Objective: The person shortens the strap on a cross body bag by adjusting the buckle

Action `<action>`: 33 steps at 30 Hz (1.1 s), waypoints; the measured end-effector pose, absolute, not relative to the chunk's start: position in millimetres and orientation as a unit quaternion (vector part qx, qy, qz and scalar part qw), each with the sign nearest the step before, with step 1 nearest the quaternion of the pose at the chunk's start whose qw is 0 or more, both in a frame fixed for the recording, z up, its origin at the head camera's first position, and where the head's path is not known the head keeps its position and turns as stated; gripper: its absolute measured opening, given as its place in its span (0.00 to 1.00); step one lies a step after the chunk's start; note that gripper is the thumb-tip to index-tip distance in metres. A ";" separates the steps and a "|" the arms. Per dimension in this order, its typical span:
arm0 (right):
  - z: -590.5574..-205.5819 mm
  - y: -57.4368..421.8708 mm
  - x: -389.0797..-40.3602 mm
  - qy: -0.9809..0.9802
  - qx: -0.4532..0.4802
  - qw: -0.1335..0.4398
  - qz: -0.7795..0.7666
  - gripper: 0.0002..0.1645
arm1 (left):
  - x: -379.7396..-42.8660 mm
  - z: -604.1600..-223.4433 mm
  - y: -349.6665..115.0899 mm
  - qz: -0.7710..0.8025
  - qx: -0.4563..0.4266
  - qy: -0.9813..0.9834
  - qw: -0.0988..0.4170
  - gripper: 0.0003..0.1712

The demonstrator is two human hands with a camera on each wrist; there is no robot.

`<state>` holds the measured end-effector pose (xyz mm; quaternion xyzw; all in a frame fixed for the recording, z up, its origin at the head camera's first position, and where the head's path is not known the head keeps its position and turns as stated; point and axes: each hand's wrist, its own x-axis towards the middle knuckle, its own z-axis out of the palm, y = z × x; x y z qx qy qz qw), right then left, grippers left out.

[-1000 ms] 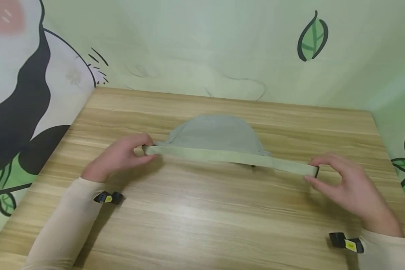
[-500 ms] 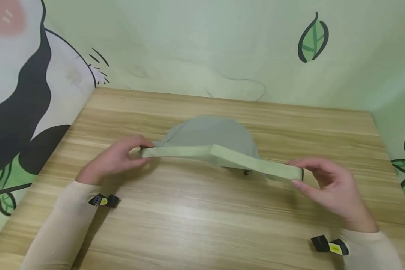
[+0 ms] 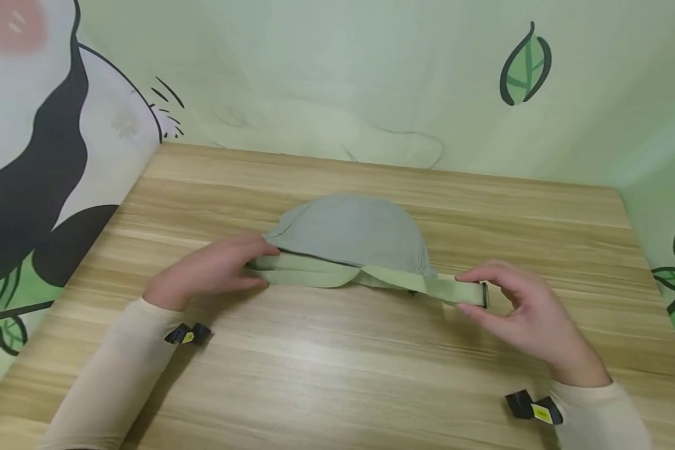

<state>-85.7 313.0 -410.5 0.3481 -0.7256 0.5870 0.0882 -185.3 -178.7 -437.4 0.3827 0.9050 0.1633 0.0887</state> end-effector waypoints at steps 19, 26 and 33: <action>-415.2 364.2 -92.7 -0.882 0.285 0.204 0.315 0.39 | -196.3 -426.1 -193.3 0.224 0.335 0.913 0.064 0.10; -407.2 374.3 -92.4 -0.912 0.253 0.240 0.217 0.48 | -208.4 -419.4 -178.3 0.286 0.349 0.890 0.062 0.11; -400.1 377.5 -86.8 -0.930 0.250 0.239 0.122 0.51 | -214.3 -421.7 -172.5 0.351 0.356 0.863 0.074 0.12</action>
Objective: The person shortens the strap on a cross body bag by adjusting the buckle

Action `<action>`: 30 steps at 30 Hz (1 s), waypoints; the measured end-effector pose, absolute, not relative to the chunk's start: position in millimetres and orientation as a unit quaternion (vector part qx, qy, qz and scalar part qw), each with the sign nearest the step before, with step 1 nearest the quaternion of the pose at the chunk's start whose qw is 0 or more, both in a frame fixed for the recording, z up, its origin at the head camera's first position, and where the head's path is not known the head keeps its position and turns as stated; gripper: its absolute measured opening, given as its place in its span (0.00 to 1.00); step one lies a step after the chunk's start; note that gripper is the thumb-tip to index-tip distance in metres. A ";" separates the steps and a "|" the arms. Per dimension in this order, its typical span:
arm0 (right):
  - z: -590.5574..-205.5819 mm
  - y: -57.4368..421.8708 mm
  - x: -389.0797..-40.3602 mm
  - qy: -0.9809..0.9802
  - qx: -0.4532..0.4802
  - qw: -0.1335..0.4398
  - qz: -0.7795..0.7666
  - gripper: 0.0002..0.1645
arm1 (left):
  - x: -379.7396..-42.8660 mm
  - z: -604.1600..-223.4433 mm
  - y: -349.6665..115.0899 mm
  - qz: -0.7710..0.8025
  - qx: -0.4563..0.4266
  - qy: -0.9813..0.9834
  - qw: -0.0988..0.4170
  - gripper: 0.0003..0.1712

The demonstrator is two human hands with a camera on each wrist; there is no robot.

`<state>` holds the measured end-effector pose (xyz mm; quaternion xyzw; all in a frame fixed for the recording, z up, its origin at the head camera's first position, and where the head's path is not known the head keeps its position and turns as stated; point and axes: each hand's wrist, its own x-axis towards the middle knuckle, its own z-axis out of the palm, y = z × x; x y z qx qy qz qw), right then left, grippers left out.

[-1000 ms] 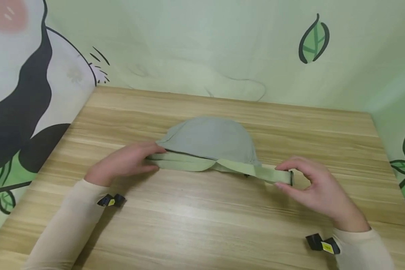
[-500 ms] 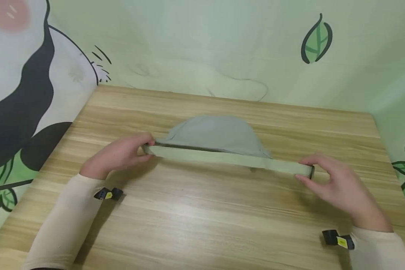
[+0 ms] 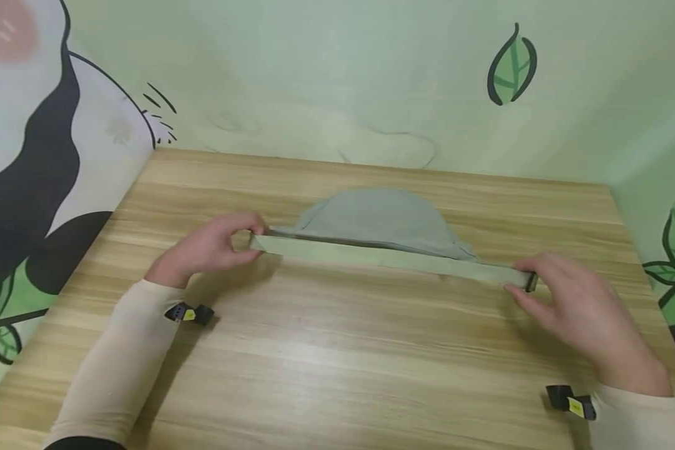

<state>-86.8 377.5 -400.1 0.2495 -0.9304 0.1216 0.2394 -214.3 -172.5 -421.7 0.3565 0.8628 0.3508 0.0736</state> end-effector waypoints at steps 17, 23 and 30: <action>-412.1 361.7 -95.9 -0.929 0.249 0.255 0.100 0.54 | -215.6 -422.2 -178.7 0.325 0.338 0.880 0.073 0.11; -428.1 357.9 -102.0 -0.927 0.254 0.232 0.149 0.53 | -219.1 -426.4 -182.2 0.278 0.354 0.892 0.050 0.13; -436.4 355.6 -103.3 -0.935 0.253 0.176 0.177 0.29 | -219.7 -432.8 -184.7 0.235 0.374 0.896 0.043 0.13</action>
